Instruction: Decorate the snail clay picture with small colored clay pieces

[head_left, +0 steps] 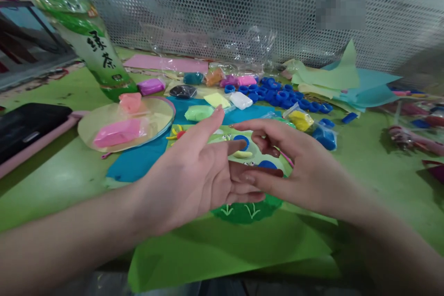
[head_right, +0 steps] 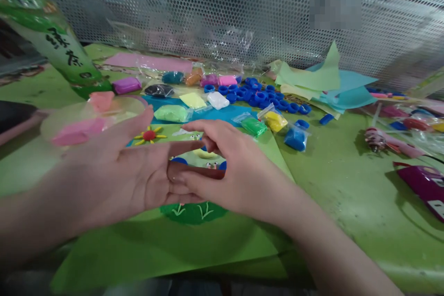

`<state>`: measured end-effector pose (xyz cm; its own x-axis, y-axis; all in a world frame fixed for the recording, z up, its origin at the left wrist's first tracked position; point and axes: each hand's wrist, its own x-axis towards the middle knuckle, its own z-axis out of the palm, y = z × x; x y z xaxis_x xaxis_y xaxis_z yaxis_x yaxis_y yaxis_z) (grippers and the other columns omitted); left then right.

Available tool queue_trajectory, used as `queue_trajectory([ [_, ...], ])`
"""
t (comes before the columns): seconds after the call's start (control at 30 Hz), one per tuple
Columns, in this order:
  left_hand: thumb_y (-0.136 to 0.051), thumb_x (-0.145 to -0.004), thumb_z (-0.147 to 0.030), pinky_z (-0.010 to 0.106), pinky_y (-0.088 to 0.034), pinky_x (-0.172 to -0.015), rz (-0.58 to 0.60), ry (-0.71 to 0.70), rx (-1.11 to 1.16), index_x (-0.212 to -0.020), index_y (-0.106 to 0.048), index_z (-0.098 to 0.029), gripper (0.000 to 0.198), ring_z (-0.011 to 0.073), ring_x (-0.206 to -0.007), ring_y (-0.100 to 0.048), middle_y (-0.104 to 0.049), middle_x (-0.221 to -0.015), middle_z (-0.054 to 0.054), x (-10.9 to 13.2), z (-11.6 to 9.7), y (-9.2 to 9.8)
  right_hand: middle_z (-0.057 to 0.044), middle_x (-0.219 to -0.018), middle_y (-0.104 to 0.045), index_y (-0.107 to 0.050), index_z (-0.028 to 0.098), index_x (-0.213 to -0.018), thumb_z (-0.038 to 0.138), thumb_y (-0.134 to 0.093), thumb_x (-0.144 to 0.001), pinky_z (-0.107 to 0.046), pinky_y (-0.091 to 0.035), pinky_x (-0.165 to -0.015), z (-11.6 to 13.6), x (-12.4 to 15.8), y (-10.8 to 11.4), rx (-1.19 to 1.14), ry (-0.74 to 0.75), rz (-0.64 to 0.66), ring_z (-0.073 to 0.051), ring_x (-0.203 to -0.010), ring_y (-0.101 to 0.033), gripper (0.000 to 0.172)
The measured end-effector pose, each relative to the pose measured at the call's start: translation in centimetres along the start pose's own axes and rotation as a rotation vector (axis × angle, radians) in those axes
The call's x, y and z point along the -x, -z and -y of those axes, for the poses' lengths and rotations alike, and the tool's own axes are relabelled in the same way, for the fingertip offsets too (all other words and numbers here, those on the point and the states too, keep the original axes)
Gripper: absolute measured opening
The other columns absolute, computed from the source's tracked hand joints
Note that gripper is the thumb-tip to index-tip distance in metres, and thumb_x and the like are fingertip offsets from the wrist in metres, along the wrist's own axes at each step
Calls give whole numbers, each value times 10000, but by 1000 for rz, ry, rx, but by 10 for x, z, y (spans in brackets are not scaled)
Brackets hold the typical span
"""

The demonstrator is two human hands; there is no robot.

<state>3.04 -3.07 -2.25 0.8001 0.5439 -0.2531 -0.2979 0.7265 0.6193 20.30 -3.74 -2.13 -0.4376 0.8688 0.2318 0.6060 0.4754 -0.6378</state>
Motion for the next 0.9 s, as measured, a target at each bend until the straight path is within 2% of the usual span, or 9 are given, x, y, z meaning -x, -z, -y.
queue_trajectory([
  [0.2, -114, -854, -644, 494, -199, -1076, 73, -29, -86, -1229, -464, -168, 699, 309, -1204, -471, -650, -1084, 64, 2, -1, -4, -47, -994, -521, -467, 262, -1241, 373, -659, -727, -295, -517, -675, -1, 1, 1, -29, -33, 15, -179, -871, -531, 560],
  [0.37, -171, -787, -723, 514, -279, -1040, 78, -43, -170, -1272, -398, -150, 784, 312, -1133, -535, -671, -1016, 99, 2, -3, 0, -37, -951, -507, -438, 259, -1264, 358, -662, -719, -298, -506, -724, -5, 2, 7, -84, -22, -12, -171, -858, -528, 597],
  [0.53, -156, -810, -664, 497, -377, -984, 146, -56, -232, -1188, -462, -176, 690, 293, -1068, -587, -676, -984, 84, -1, 1, 4, -56, -1064, -505, -412, 255, -1304, 346, -686, -683, -292, -505, -703, -2, 2, 2, -44, -67, 66, -189, -919, -525, 685],
  [0.63, -191, -798, -636, 479, -394, -976, 165, -60, -201, -1234, -379, -163, 670, 282, -1096, -577, -682, -1000, 95, -1, 1, 7, -53, -1068, -522, -456, 240, -1272, 399, -648, -729, -313, -485, -751, -4, 1, 6, -4, -32, 50, -187, -923, -521, 598],
  [0.8, -51, -836, -436, 490, -260, -1058, 152, -55, -207, -1352, -39, -38, 652, 227, -1206, -478, -599, -1184, 151, 4, -7, 7, -18, -1014, -549, -536, 255, -1193, 362, -614, -782, -303, -449, -782, -14, -2, 21, -5, 22, -11, -152, -884, -508, 432],
  [0.9, -14, -824, -363, 481, -236, -1060, 140, -39, -187, -1360, -116, -37, 636, 208, -1236, -436, -582, -1214, 136, 6, -9, 2, -8, -931, -578, -626, 253, -1082, 335, -615, -792, -291, -447, -738, -14, -4, 23, -24, 56, -17, -139, -831, -518, 301],
])
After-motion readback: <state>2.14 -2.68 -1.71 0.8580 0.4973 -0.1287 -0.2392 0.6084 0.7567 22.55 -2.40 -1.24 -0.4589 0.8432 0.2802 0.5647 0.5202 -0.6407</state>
